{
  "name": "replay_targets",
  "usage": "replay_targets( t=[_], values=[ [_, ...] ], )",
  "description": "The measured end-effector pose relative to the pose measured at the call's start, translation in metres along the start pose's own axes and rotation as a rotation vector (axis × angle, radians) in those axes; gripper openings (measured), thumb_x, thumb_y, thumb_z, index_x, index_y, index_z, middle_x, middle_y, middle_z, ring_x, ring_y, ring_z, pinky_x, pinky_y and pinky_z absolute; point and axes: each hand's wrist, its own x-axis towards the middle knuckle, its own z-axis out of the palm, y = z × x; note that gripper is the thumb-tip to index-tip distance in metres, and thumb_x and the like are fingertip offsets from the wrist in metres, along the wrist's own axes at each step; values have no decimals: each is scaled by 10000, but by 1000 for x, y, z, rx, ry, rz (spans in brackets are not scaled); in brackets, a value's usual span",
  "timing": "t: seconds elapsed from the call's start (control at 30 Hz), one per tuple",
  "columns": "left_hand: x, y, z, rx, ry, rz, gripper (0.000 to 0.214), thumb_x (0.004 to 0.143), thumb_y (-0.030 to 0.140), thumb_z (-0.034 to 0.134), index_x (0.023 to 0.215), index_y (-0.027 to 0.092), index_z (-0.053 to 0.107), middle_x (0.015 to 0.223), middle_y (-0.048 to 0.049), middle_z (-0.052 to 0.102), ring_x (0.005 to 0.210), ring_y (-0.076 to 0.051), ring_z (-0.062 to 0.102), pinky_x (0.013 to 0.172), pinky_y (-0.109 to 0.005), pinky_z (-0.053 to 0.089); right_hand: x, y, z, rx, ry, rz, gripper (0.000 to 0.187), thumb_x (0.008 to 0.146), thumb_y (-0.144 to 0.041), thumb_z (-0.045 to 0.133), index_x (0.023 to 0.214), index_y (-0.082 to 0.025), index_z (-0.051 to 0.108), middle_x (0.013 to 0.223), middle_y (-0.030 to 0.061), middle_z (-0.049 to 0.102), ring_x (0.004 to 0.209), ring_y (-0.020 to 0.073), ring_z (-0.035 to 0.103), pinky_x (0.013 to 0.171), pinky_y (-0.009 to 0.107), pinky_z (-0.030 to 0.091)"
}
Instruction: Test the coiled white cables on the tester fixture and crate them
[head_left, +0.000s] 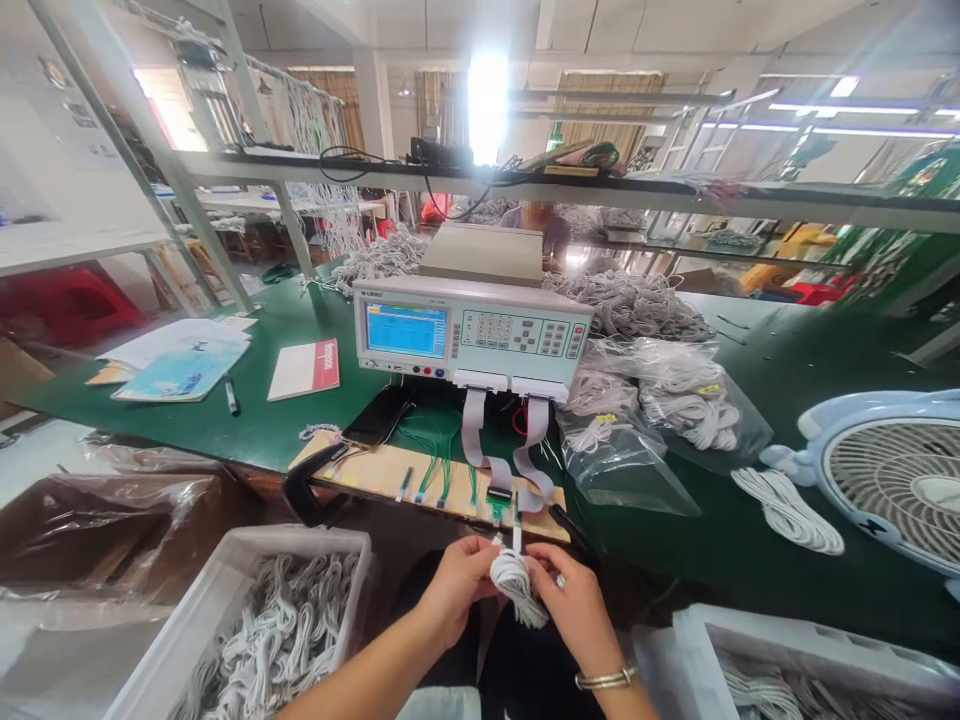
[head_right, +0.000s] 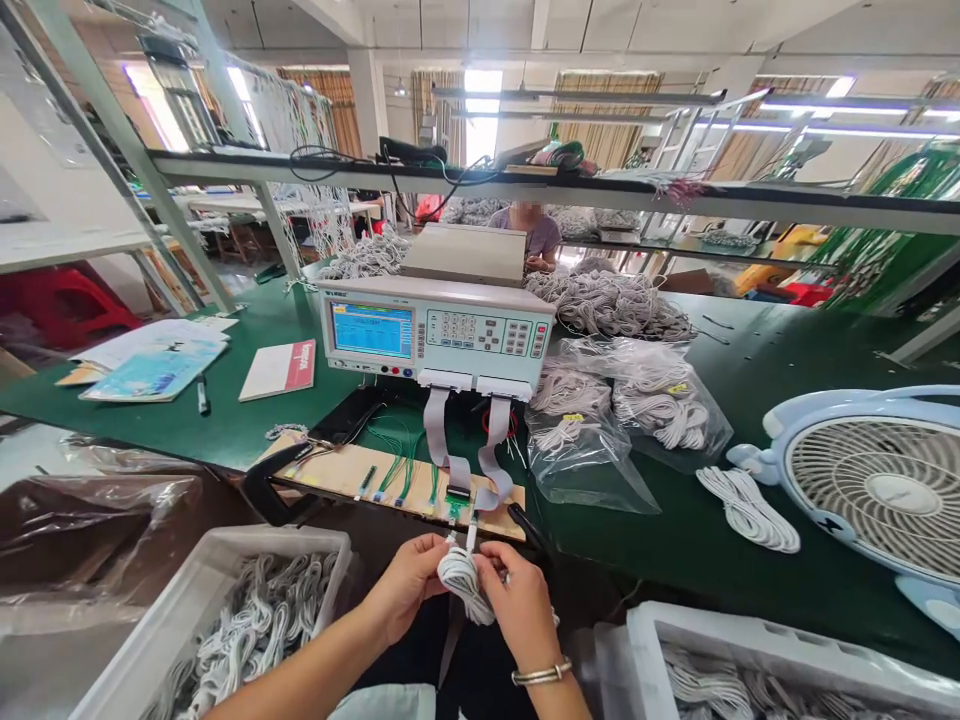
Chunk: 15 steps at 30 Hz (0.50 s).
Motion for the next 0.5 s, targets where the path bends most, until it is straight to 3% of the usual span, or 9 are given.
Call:
replay_targets(
  t=[0.17,0.37,0.5],
  values=[
    [5,-6,2,-74,100,96,256,589,338,651,615,127,509,596,-10,538,550,-94,496,603,-252,425,-5,3,5,66,-82,1,317,760,-394,473,889,-154,633,710,46,649,608,173,566,538,234,433],
    [6,-2,0,-32,66,59,291,537,359,682,556,134,498,569,-6,545,526,-96,493,571,-247,418,-4,5,6,113,-113,13,350,765,-414,460,860,-133,646,707,51,645,636,178,562,557,231,428],
    [8,-4,6,-73,119,74,284,520,349,695,571,127,526,565,-11,556,518,-99,498,557,-241,415,-3,4,6,142,-134,31,361,757,-425,468,868,-128,642,704,55,645,640,183,563,551,231,430]
  ],
)
